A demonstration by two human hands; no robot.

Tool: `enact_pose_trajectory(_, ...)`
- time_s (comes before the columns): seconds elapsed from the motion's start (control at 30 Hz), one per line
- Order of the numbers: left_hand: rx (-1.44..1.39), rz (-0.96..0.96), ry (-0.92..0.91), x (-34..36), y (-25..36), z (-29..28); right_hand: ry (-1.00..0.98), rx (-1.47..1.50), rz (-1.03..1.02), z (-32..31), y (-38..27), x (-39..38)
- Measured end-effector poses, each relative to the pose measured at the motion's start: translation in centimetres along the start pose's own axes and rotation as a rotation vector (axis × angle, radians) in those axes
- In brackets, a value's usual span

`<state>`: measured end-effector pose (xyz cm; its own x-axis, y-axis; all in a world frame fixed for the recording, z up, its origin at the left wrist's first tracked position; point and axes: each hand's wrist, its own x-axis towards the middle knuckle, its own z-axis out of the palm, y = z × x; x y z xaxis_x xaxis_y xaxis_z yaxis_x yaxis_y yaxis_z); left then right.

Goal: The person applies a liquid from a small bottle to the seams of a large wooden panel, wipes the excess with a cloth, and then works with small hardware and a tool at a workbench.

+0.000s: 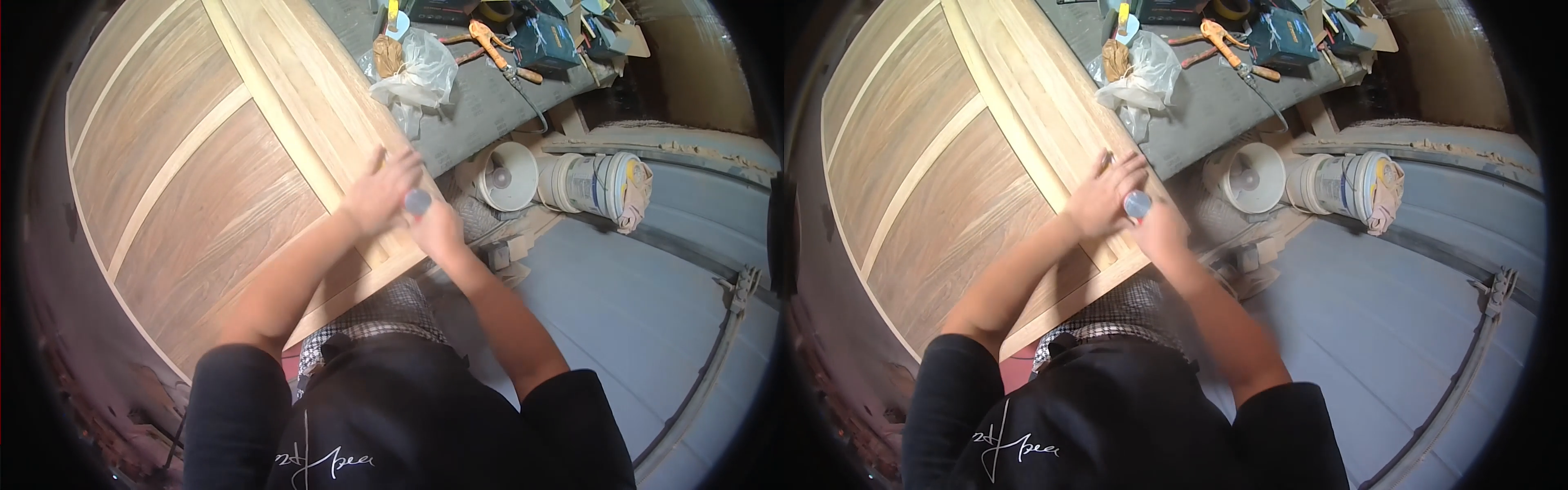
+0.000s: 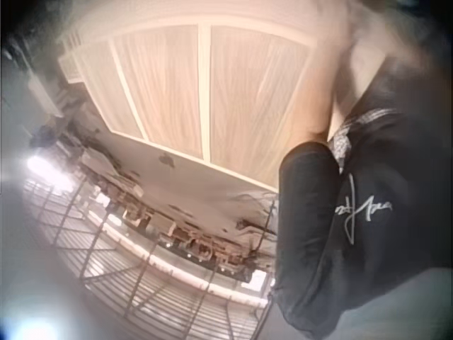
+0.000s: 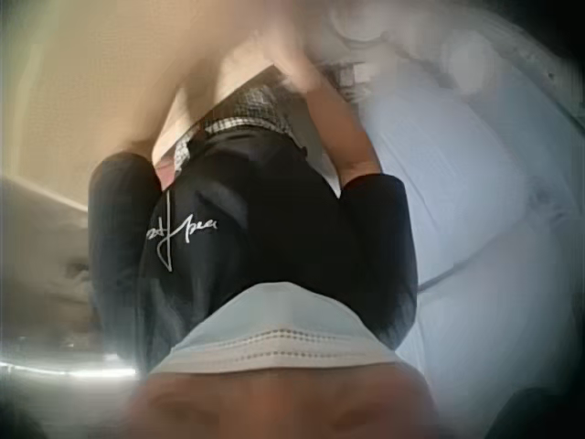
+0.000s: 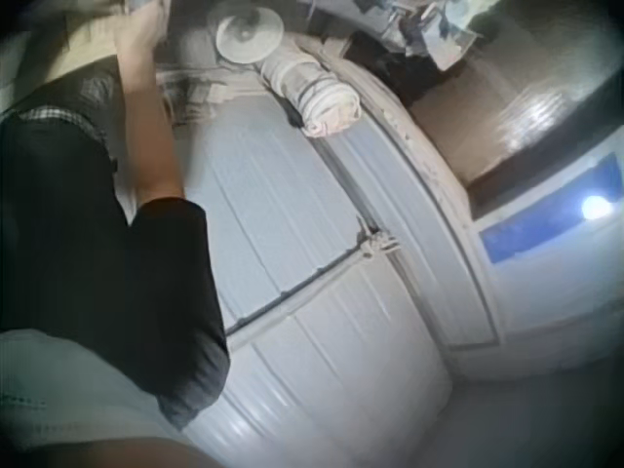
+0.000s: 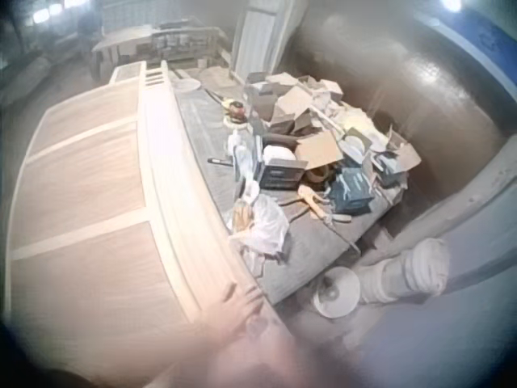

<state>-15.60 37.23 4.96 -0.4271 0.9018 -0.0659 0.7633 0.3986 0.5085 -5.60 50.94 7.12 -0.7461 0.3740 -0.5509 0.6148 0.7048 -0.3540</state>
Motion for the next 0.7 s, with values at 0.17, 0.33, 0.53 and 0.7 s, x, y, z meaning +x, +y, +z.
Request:
enact_pose_trajectory(0.17, -0.006, 0.001, 0.005, 0.2, 1.3, 1.6, -0.012, 0.025, 0.051, 0.2, 2.1, -1.5)
enact_pose_trajectory(0.33, -0.004, -0.041, 0.136, 1.5, -4.7, -1.3, 0.12, 0.156, -0.172, 0.3, -2.3, 4.5)
enact_pose_trajectory(0.53, 0.091, -0.139, 0.144, 1.5, -6.9, -2.6, 0.019, 0.028, -0.14, -0.9, -6.0, 6.5)
enact_pose_trajectory(0.7, 0.02, 0.009, -0.066, -0.1, 1.0, 1.2, -0.042, 0.051, 0.016, 0.4, 2.0, -1.0)
